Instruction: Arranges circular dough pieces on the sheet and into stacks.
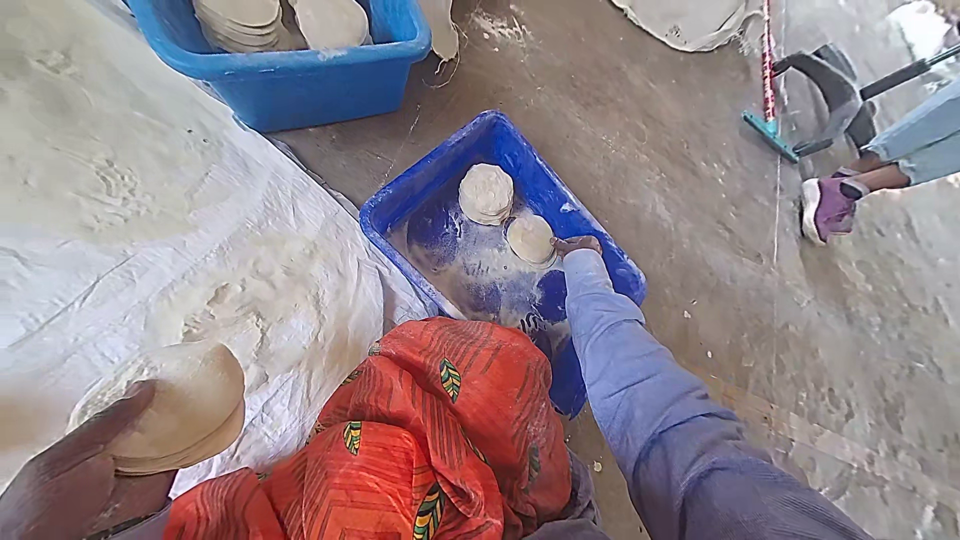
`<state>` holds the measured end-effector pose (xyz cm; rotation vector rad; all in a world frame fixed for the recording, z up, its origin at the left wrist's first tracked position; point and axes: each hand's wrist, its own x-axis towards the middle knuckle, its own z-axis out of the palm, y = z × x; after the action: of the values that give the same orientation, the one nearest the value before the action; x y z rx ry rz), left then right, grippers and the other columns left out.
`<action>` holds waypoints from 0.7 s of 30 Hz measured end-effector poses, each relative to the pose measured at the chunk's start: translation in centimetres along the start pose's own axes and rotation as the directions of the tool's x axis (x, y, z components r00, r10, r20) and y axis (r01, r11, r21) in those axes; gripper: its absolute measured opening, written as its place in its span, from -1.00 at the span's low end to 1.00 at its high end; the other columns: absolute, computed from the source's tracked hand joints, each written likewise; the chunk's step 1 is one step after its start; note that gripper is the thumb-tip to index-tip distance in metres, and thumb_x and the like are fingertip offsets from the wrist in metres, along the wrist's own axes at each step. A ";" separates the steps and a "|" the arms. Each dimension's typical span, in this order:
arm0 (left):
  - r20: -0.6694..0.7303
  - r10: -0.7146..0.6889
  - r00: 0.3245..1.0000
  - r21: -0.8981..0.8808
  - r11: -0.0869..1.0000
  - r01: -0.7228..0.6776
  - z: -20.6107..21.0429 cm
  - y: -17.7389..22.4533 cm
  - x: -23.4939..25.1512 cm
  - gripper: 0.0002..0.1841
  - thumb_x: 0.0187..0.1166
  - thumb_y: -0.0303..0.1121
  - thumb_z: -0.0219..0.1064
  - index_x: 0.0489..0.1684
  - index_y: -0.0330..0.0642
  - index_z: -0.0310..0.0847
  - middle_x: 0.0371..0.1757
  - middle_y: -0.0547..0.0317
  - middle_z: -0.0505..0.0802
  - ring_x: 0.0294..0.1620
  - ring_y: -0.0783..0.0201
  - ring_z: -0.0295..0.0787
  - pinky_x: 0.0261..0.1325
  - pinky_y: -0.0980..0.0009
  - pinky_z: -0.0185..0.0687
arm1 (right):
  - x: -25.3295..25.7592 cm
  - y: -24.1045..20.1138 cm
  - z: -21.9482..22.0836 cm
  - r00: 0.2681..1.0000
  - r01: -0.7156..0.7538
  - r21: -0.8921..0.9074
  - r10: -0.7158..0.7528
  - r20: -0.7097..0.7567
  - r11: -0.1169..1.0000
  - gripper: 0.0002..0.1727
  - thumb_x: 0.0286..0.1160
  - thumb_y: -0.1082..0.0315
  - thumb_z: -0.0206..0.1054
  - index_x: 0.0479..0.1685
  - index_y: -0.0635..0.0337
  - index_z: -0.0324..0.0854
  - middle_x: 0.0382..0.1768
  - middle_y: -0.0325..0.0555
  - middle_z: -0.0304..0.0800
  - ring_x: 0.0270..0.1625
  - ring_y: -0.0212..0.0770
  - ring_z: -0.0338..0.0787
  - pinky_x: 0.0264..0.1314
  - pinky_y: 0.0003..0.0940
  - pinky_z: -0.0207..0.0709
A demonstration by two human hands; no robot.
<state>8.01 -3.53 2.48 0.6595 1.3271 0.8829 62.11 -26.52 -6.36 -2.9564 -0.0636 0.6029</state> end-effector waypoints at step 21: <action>0.015 -0.015 1.000 0.005 1.000 0.015 -0.4 0.0 0.3 -0.82 0.73 -0.52 0.09 0.15 -0.28 0.50 -0.13 0.15 0.85 -0.09 0.28 0.88 0.04 0.30 0.85 | 2.2 -1.4 2.8 0.980 -0.196 0.590 0.147 0.132 0.783 -0.24 0.33 0.13 0.62 0.51 0.30 0.46 0.25 0.16 0.71 0.13 -0.07 0.73 0.16 -0.10 0.65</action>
<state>7.67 -3.30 2.25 0.6583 1.3201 0.8617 62.97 -24.68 -9.58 -2.3247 0.3361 0.6190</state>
